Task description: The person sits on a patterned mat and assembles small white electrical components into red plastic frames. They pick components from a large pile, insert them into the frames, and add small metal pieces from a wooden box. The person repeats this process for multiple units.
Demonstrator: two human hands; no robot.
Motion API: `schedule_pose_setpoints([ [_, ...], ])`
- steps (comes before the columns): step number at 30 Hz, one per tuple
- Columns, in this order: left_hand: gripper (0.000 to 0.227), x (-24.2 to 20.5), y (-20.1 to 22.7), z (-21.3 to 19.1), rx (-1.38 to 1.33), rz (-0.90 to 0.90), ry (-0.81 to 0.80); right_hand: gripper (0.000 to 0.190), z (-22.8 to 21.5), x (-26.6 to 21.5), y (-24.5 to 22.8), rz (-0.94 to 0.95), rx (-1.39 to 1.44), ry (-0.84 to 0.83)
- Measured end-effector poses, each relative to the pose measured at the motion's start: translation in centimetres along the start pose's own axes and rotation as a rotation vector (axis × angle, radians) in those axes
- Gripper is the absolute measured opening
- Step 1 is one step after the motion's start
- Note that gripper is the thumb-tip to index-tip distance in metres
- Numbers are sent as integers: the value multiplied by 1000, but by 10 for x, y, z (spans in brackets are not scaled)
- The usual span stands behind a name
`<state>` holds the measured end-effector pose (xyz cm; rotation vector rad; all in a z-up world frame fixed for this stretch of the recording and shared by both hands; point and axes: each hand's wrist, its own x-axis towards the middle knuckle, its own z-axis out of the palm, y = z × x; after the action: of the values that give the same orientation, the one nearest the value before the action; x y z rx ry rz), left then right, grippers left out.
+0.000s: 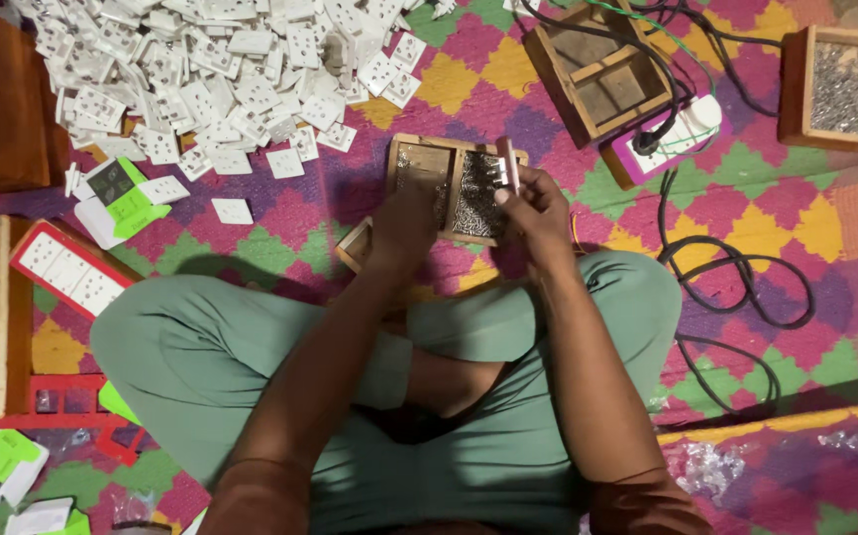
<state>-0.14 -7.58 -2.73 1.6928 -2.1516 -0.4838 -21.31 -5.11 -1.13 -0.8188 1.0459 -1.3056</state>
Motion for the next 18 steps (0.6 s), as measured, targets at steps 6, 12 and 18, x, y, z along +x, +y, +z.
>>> schedule_pose_setpoints([
  [6,20,8,-8,42,127,75,-37,56,6,-5,-18,128,277,-127],
  [12,19,19,-15,46,98,93,-54,76,16,-12,-32,197,444,-214],
  [18,17,14,-12,41,-46,70,51,75,16,-14,-31,234,451,-222],
])
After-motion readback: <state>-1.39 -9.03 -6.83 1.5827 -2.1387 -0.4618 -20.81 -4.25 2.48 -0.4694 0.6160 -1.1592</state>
